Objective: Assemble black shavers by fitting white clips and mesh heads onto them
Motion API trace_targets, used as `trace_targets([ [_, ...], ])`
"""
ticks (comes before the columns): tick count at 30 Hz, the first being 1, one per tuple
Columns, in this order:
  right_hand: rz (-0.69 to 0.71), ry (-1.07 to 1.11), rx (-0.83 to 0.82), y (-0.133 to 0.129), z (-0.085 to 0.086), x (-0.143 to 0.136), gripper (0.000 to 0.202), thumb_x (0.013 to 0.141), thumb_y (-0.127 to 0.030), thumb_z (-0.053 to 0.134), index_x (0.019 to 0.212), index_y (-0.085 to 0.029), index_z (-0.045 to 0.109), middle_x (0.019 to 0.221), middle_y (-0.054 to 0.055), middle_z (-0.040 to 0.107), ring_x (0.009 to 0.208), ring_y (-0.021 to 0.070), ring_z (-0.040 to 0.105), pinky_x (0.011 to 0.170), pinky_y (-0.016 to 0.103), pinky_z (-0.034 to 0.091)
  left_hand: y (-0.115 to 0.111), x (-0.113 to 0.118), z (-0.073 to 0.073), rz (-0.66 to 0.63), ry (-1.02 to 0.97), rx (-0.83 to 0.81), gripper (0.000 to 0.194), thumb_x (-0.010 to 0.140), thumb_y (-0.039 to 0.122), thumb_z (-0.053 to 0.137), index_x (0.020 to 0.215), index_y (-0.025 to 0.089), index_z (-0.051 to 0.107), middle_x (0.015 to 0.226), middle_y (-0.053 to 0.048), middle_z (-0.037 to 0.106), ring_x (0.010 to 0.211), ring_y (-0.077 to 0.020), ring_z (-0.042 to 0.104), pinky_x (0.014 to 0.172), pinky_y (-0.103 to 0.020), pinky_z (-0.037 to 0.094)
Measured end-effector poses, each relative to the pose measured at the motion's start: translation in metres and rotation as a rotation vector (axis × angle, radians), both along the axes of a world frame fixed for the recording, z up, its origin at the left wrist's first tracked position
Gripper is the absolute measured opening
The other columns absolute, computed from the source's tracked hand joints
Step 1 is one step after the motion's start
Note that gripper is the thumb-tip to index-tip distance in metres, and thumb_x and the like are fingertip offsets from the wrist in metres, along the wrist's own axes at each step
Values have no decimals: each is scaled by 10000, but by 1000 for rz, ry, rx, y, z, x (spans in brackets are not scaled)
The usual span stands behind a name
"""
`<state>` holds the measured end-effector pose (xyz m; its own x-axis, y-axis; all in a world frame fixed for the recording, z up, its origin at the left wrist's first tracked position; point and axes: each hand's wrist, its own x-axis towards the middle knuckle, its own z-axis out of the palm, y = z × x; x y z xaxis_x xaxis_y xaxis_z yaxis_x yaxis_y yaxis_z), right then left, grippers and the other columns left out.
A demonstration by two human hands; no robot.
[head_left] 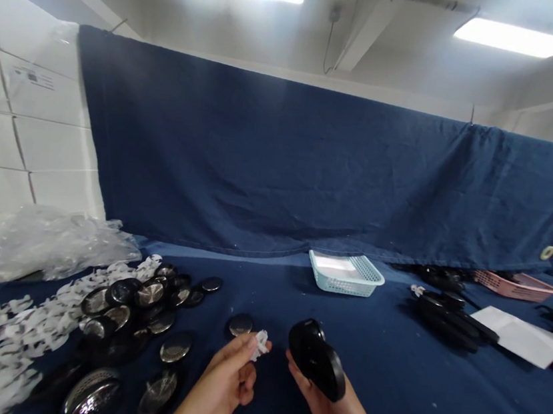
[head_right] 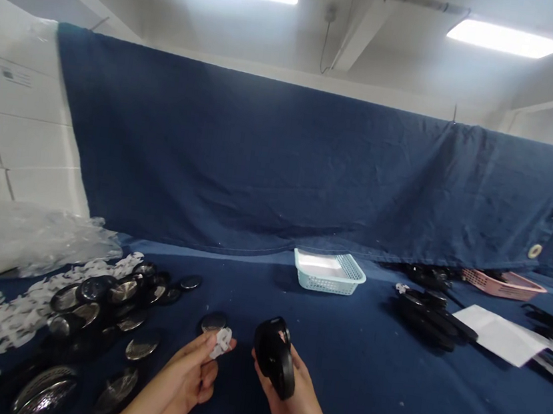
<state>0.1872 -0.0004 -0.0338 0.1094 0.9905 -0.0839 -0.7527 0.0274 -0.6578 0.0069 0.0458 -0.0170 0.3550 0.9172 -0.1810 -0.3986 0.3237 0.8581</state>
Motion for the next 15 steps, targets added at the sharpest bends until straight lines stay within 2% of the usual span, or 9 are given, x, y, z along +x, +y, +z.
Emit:
trace_targets([
  [3,-42,-1,-64,3,-1,0,320,621,-251,867,903,-164,744,911,53,777,942,224,700,1003,374,457,-2,1,2,-16,5,11,452,681,502,793,983,189,668,1010,-47,677,479,-32,434,396,-168,283],
  [7,-24,14,-101,5,-4,1,261,671,-246,841,885,-147,731,882,58,775,917,214,704,971,348,473,-2,2,3,-33,11,10,410,689,464,802,966,189,675,969,-39,681,480,-28,430,406,-165,277],
  [15,6,22,-107,1,0,0,353,671,-283,837,966,-127,721,975,89,770,1022,246,684,1039,371,429,-1,4,2,-48,17,-8,467,635,478,831,983,206,680,905,-17,670,479,-38,443,395,-171,276],
])
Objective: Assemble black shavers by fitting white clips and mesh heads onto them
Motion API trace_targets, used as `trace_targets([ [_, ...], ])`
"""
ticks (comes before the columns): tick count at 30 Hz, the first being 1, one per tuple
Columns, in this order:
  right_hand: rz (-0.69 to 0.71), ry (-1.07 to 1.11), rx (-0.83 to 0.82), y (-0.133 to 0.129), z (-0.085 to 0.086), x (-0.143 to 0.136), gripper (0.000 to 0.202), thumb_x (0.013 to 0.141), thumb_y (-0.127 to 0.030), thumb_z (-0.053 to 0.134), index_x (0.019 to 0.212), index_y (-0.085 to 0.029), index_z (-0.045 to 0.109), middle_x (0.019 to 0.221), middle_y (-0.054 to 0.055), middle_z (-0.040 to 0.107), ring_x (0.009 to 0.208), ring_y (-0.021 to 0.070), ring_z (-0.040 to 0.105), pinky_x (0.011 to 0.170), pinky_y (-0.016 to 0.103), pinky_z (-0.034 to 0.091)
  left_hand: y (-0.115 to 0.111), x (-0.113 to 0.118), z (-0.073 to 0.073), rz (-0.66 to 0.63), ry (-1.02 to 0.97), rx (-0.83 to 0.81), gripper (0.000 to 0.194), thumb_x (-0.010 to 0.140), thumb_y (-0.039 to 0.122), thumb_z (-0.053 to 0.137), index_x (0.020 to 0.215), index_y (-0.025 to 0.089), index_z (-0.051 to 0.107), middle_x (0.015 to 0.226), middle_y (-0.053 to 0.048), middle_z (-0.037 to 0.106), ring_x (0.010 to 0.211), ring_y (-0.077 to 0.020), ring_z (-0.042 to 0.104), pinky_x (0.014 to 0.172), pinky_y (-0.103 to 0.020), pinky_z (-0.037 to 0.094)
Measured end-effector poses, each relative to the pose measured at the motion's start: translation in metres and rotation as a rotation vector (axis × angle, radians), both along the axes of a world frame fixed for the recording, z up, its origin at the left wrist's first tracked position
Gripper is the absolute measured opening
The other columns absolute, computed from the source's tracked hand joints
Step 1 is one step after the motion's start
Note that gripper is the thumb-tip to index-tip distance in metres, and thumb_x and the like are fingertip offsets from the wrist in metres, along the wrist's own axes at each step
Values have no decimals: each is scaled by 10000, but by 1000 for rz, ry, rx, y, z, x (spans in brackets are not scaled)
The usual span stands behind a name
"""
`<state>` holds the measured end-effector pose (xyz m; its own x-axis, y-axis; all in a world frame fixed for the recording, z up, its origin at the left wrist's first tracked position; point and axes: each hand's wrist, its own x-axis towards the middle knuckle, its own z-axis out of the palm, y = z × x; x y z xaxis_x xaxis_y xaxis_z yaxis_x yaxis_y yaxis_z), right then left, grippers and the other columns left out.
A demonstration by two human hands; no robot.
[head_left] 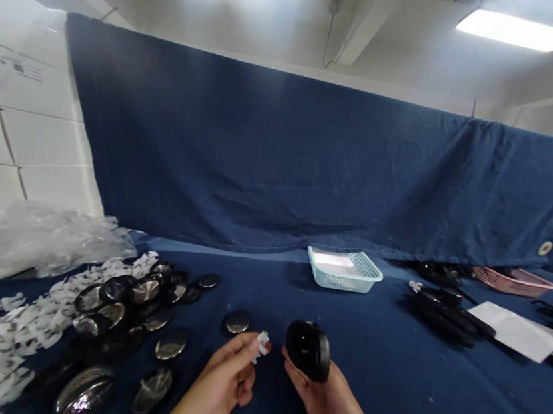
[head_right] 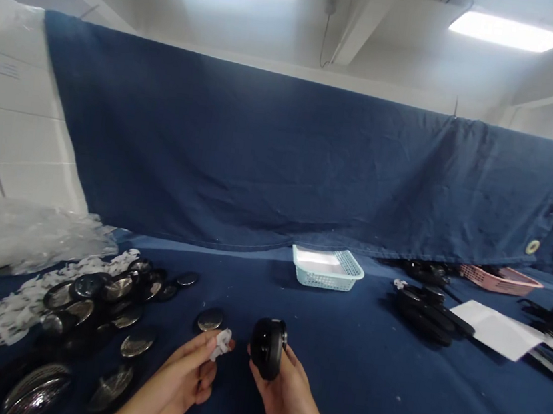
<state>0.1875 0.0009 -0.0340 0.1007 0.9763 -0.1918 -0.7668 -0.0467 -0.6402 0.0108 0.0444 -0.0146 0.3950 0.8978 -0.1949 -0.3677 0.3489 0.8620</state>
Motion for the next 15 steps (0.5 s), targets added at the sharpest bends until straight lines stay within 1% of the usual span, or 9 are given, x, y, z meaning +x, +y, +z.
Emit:
trace_targets([
  [3,7,-1,5,-2,3,-1,374,671,-333,827,975,-143,721,1009,82,767,1058,251,672,1044,370,430,-1,0,1,-7,3,1,463,641,478,828,986,205,683,884,-9,660,478,-35,438,399,-171,279],
  [6,11,-16,24,-3,6,-1,324,679,-326,819,951,-179,720,989,57,772,1052,244,677,1029,363,450,-2,1,0,1,12,22,444,661,482,813,981,200,688,854,-4,643,477,-33,427,406,-173,282],
  [9,12,-41,32,-4,7,-2,269,684,-306,813,914,-210,710,963,37,775,1047,241,678,1003,369,472,-3,0,-2,1,26,29,425,673,474,808,979,203,691,734,20,593,490,-47,429,417,-175,288],
  [11,15,-48,33,-4,7,-3,264,673,-293,819,896,-212,703,956,35,775,1042,242,678,994,371,478,-3,0,-3,-10,32,29,423,674,467,809,983,205,690,672,36,552,495,-53,430,424,-176,290],
  [15,17,-49,37,-5,8,-4,278,670,-298,819,899,-199,695,949,43,773,1059,232,669,1013,362,456,-5,0,-1,-5,42,35,434,661,459,815,988,207,683,655,45,529,496,-60,434,424,-179,290],
])
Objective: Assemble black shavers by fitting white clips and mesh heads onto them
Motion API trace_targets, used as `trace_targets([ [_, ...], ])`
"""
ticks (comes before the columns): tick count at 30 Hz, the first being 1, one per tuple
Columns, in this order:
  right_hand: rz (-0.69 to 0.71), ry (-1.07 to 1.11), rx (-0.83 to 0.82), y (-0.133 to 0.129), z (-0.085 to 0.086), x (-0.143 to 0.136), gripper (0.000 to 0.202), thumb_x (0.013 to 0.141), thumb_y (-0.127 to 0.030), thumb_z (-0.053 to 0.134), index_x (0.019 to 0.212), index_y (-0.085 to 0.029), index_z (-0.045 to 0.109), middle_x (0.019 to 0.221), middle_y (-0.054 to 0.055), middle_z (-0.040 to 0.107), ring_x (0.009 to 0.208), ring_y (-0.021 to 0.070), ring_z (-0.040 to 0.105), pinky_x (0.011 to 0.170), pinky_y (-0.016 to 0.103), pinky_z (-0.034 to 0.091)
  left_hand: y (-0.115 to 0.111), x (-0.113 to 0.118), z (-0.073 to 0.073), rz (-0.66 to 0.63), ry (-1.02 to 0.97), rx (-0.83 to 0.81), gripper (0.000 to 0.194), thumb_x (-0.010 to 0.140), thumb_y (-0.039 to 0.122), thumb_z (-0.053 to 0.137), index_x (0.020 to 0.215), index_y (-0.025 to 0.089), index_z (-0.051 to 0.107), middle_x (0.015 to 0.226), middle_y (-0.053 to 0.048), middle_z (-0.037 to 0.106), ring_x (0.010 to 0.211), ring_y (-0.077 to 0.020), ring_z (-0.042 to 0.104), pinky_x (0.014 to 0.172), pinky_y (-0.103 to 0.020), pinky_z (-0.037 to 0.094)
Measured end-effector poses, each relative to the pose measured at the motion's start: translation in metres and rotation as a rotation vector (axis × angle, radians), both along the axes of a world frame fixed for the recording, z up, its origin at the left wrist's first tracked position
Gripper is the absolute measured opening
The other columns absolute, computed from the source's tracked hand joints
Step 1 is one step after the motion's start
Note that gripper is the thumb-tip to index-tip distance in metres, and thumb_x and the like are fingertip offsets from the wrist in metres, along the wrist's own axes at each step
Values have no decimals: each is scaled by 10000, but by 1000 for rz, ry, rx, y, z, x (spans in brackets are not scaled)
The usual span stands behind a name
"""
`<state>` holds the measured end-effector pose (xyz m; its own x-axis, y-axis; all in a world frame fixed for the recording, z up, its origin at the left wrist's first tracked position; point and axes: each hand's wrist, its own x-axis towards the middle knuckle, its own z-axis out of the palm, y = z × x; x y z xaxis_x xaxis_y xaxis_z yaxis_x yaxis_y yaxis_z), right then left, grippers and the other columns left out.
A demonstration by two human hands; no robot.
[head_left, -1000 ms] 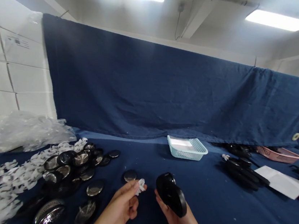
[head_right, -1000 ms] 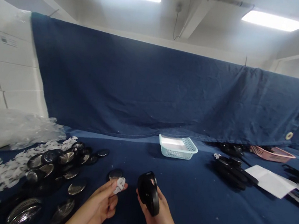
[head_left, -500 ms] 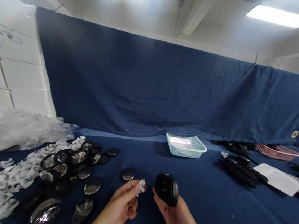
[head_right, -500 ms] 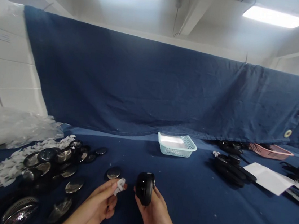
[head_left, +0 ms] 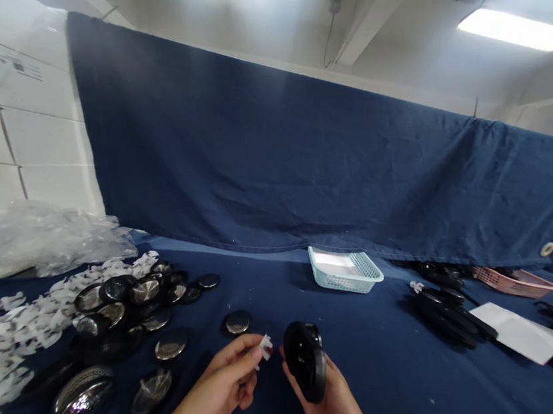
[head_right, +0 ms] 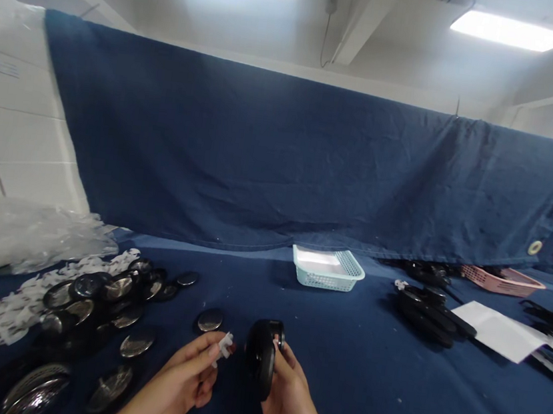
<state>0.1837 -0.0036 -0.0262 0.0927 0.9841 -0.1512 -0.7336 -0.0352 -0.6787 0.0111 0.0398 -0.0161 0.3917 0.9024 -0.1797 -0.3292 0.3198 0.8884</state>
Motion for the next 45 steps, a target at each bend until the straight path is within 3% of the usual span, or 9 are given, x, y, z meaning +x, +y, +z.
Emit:
trace_targets([
  [4,-18,-117,24,0,3,3,417,688,-347,811,1056,-214,668,1066,64,739,1081,248,647,960,372,477,-3,2,6,30,36,24,447,626,452,832,960,196,682,687,44,550,474,-49,423,425,-177,288],
  [11,-77,-719,208,-3,-1,6,573,678,-234,808,1208,-237,592,1182,76,674,1116,281,597,1004,421,428,-3,-1,19,248,195,268,385,668,441,793,928,184,673,914,-21,658,465,-48,414,425,-196,308],
  [16,3,-945,349,-7,-8,2,571,674,-193,797,1209,-260,608,1191,70,636,1130,286,574,1013,417,420,-3,-6,18,202,315,403,354,692,414,780,961,198,699,647,14,615,543,-116,471,517,-215,352],
  [21,60,-988,373,-6,-7,0,574,636,-209,823,1180,-254,641,1120,74,658,1065,301,599,977,435,438,-7,-4,10,139,481,594,268,698,323,783,948,239,737,755,-10,677,573,-135,482,573,-229,372],
  [29,61,-1044,354,-8,-2,-2,556,673,-216,803,1199,-266,629,1125,68,652,1053,284,598,958,414,439,2,-6,3,105,498,549,312,793,443,680,1013,223,709,584,25,557,506,-123,431,488,-214,323],
  [34,25,-1060,382,-8,-1,-3,562,667,-190,798,1198,-269,633,1122,66,658,1051,285,604,945,409,456,-8,-5,13,36,569,656,230,727,265,754,957,264,755,1034,-41,712,616,-149,536,590,-239,403],
  [38,16,-1050,369,-7,-2,-5,561,659,-179,800,1188,-269,638,1117,68,660,1043,290,608,935,416,462,-12,-5,18,7,690,656,338,741,265,735,1078,289,716,785,-11,725,588,-173,545,588,-251,415],
  [42,22,-1065,364,-8,-1,-6,544,661,-185,803,1175,-264,643,1091,63,664,1015,280,615,916,403,467,-11,-7,21,-75,671,652,275,774,239,692,1036,320,711,1186,-2,689,746,-188,635,684,-260,457],
  [45,28,-1084,365,-9,0,-5,533,674,-194,798,1178,-260,638,1082,62,661,1008,274,615,910,394,466,-10,-8,22,-91,657,664,233,803,265,673,1024,332,712,1263,0,649,950,-232,638,785,-276,454],
])
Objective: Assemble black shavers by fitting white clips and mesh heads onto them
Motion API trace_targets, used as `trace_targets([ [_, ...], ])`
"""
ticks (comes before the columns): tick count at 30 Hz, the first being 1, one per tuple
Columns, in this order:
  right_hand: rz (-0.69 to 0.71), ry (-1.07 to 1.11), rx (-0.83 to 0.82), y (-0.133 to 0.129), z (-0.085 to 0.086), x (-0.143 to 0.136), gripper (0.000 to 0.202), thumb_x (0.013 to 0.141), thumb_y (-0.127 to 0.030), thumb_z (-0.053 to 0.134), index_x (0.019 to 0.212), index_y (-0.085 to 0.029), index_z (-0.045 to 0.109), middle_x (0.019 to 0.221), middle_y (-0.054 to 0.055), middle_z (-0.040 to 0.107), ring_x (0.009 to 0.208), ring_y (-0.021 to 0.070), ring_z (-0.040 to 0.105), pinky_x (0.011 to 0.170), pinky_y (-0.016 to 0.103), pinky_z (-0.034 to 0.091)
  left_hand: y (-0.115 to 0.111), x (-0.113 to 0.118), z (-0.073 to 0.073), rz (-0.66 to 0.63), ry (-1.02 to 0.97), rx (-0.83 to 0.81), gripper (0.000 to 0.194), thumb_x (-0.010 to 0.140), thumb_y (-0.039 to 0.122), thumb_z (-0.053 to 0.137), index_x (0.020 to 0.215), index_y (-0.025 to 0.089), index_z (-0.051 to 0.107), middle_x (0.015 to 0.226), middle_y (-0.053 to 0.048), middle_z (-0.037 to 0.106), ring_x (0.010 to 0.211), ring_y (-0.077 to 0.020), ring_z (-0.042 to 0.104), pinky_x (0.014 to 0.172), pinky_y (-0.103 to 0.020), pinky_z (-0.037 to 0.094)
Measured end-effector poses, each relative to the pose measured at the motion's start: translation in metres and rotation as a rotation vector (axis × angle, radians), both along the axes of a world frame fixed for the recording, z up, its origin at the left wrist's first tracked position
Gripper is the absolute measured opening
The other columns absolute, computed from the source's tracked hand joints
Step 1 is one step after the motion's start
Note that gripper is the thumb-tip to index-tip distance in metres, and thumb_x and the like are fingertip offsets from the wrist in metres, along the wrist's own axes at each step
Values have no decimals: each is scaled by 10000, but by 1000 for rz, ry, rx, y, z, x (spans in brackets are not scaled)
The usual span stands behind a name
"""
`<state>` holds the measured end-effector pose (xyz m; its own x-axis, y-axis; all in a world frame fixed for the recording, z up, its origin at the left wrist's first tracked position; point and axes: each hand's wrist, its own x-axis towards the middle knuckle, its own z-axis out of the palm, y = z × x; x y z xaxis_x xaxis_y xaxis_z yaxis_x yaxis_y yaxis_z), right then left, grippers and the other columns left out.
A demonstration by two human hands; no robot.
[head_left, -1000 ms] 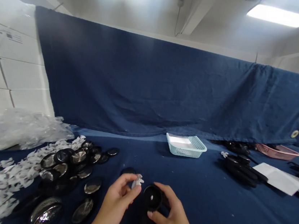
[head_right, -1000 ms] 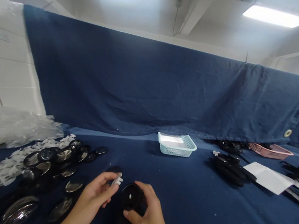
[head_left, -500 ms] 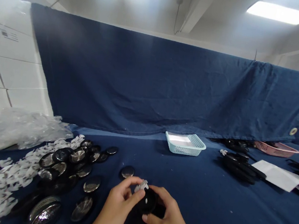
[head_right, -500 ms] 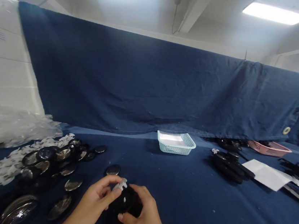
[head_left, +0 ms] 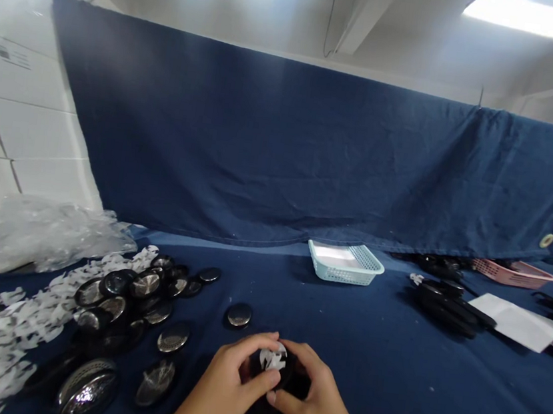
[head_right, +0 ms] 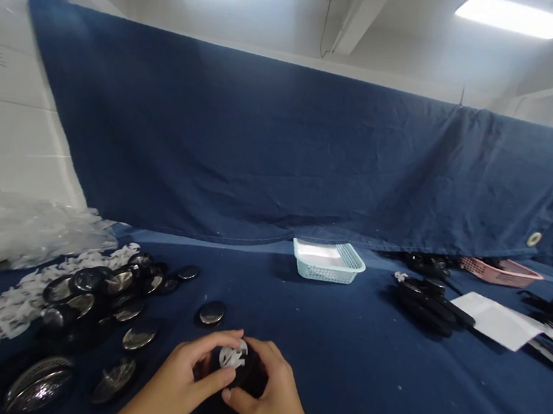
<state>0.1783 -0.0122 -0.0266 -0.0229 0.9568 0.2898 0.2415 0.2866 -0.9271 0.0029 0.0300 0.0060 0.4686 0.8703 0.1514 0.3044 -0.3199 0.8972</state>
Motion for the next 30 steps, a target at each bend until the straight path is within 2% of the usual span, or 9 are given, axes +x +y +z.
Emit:
trace_targets([
  [2,6,-12,1,0,0,1,525,688,-205,791,1184,-264,631,1087,58,655,1014,269,612,910,387,464,1,0,-2,8,12,23,198,837,320,641,1021,334,713,1289,-8,623,960,-236,628,784,-286,449],
  [5,5,-41,-16,1,-2,3,533,693,-227,792,1197,-262,623,1098,59,649,1020,269,610,914,384,461,2,0,-6,32,18,42,185,858,358,613,1007,316,716,1314,-26,572,860,-207,622,731,-284,449],
  [10,3,-82,-36,3,-5,4,551,708,-279,785,1227,-244,607,1134,75,643,1052,278,601,936,391,451,2,2,-10,39,-45,61,181,880,364,589,982,273,709,1060,-37,643,751,-167,581,669,-254,442],
  [16,20,-91,-21,4,-4,4,523,724,-254,755,1222,-222,599,1137,75,643,1065,259,604,960,391,449,5,7,-9,29,-137,-128,264,866,421,578,1000,223,689,1046,-53,634,574,-104,521,478,-211,397],
  [20,18,-109,-17,3,-4,4,530,714,-211,744,1222,-216,594,1149,72,644,1065,246,608,961,383,456,6,8,-10,8,-144,-155,274,879,425,551,1013,221,676,1057,-46,631,562,-89,513,459,-197,384],
  [23,3,-115,-26,3,-5,5,542,712,-215,748,1231,-228,590,1177,67,641,1081,242,603,962,377,460,6,7,-11,-25,-147,-95,247,892,410,547,1005,238,684,1079,-39,620,669,-120,570,530,-211,442],
  [26,-11,-123,-20,4,-6,6,555,710,-223,754,1240,-230,588,1197,69,637,1097,244,596,973,383,455,3,5,-9,-51,-104,19,207,908,365,541,1005,272,698,1105,-29,617,910,-179,616,756,-259,497],
  [28,-7,-131,-2,4,-7,7,548,713,-226,754,1237,-237,593,1202,65,639,1104,246,594,976,383,454,2,4,-8,-51,-57,81,192,909,337,544,1007,289,702,1149,-25,610,1048,-201,595,901,-292,466],
  [30,-4,-135,9,4,-7,7,539,715,-220,751,1231,-251,600,1200,57,643,1106,245,593,976,381,454,1,3,-7,-41,-17,106,190,906,316,545,1007,297,704,1221,-25,588,1124,-212,570,972,-313,433],
])
